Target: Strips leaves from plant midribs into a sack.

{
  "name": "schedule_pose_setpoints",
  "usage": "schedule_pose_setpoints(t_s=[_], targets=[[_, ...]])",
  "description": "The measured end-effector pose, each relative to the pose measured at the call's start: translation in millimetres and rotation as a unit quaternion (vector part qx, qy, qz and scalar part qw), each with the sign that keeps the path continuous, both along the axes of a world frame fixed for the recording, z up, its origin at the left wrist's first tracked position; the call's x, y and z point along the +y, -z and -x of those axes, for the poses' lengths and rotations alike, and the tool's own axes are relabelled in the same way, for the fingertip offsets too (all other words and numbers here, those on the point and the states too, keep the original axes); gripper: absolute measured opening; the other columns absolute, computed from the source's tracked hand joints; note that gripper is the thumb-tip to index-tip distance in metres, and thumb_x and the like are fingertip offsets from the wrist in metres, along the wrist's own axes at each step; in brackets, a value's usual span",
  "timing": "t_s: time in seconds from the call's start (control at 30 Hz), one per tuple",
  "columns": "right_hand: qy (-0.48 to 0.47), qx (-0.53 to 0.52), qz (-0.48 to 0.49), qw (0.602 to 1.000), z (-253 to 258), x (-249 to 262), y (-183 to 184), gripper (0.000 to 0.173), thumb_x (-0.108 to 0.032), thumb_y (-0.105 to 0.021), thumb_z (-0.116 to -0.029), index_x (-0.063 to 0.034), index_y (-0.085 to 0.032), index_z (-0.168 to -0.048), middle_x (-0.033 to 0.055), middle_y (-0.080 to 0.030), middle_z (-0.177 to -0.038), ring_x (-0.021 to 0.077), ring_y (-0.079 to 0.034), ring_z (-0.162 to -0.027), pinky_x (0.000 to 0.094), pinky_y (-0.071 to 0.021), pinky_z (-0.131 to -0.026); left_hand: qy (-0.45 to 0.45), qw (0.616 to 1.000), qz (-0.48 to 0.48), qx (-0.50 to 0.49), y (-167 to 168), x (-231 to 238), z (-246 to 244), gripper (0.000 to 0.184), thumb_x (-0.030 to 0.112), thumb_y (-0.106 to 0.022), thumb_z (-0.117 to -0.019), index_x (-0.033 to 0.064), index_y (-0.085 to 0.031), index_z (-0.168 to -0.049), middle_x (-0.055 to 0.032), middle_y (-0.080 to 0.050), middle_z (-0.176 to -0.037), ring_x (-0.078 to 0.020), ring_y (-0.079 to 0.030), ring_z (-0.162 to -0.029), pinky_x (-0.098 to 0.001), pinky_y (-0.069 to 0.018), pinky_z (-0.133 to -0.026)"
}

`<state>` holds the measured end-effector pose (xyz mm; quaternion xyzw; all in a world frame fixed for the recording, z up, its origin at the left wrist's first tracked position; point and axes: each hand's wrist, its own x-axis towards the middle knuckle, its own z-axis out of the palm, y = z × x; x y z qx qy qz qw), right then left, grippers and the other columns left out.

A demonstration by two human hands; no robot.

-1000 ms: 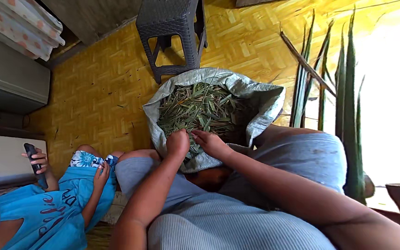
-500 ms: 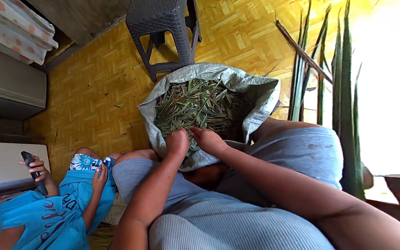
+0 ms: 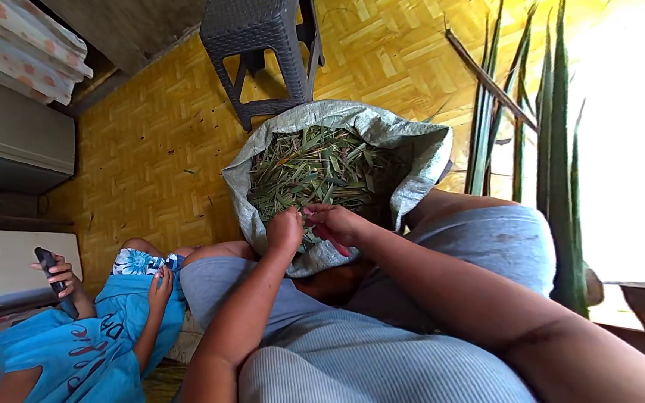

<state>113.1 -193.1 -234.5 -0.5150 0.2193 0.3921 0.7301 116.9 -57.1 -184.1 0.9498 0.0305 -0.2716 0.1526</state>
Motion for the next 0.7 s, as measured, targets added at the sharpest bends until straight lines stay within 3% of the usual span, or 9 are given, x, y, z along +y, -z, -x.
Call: schedule_pose_setpoints(t_s=[0.17, 0.33, 0.43, 0.5, 0.6, 0.7], targets=[[0.033, 0.045, -0.044, 0.997, -2.0, -1.6, 5.8, 0.035, -0.011, -0.048, -0.1080, -0.0143, -0.049, -0.143, 0.0040, -0.060, -0.086, 0.0099, -0.055, -0.058, 0.0232, -0.0469, -0.051, -0.037, 0.997, 0.055, 0.047, -1.1, 7.6, -0.2, 0.032, 0.022, -0.050, -0.1095, 0.0009, -0.066, -0.127, -0.0200, -0.072, -0.114, -0.0347, -0.070, -0.106, -0.0550, -0.0540, -0.095], [0.065, 0.028, -0.031, 0.997, -6.6, -7.4, 14.3, 0.043, -0.005, -0.052, -0.1049, -0.0133, -0.047, -0.147, 0.0060, -0.062, -0.094, 0.0104, -0.057, -0.062, 0.0232, -0.0489, -0.054, -0.073, 0.982, 0.123, 0.127, -1.4, 27.1, 5.9, 0.035, 0.026, -0.056, -0.1076, 0.0001, -0.063, -0.131, -0.0157, -0.072, -0.103, -0.0215, -0.070, -0.084, -0.0399, -0.0573, -0.082], [0.072, 0.019, -0.020, 0.997, -8.3, -8.0, 15.8, 0.042, -0.003, -0.052, -0.1042, -0.0131, -0.050, -0.144, 0.0057, -0.063, -0.098, 0.0097, -0.057, -0.064, 0.0231, -0.0477, -0.055, -0.032, 0.988, 0.093, 0.122, -8.2, 32.3, 15.3, 0.046, 0.030, -0.064, -0.1028, 0.0024, -0.059, -0.139, -0.0234, -0.068, -0.120, -0.0348, -0.067, -0.111, -0.0536, -0.0511, -0.100], [0.071, 0.021, -0.026, 0.997, -8.1, -7.3, 17.2, 0.041, -0.003, -0.050, -0.1051, -0.0136, -0.049, -0.145, 0.0049, -0.064, -0.097, 0.0092, -0.057, -0.064, 0.0228, -0.0476, -0.055, -0.011, 0.992, 0.053, 0.113, -13.6, 29.2, 22.2, 0.044, 0.029, -0.060, -0.1049, 0.0045, -0.057, -0.141, -0.0236, -0.067, -0.125, -0.0378, -0.064, -0.120, -0.0567, -0.0479, -0.105], [0.078, 0.035, -0.033, 0.996, -7.8, -6.7, 17.2, 0.042, -0.002, -0.050, -0.1047, -0.0135, -0.049, -0.145, 0.0052, -0.064, -0.094, 0.0097, -0.057, -0.063, 0.0226, -0.0471, -0.053, -0.005, 0.994, 0.024, 0.103, -15.6, 26.1, 28.2, 0.037, 0.026, -0.050, -0.1093, 0.0034, -0.060, -0.137, -0.0220, -0.068, -0.125, -0.0362, -0.064, -0.120, -0.0555, -0.0478, -0.104], [0.077, 0.036, -0.029, 0.996, -7.8, -7.5, 17.4, 0.041, -0.003, -0.051, -0.1048, -0.0129, -0.049, -0.144, 0.0048, -0.063, -0.091, 0.0096, -0.057, -0.062, 0.0229, -0.0472, -0.053, -0.017, 0.993, 0.052, 0.101, -12.0, 31.0, 30.6, 0.036, 0.026, -0.048, -0.1102, 0.0015, -0.062, -0.133, -0.0213, -0.069, -0.118, -0.0332, -0.067, -0.113, -0.0515, -0.0501, -0.102]])
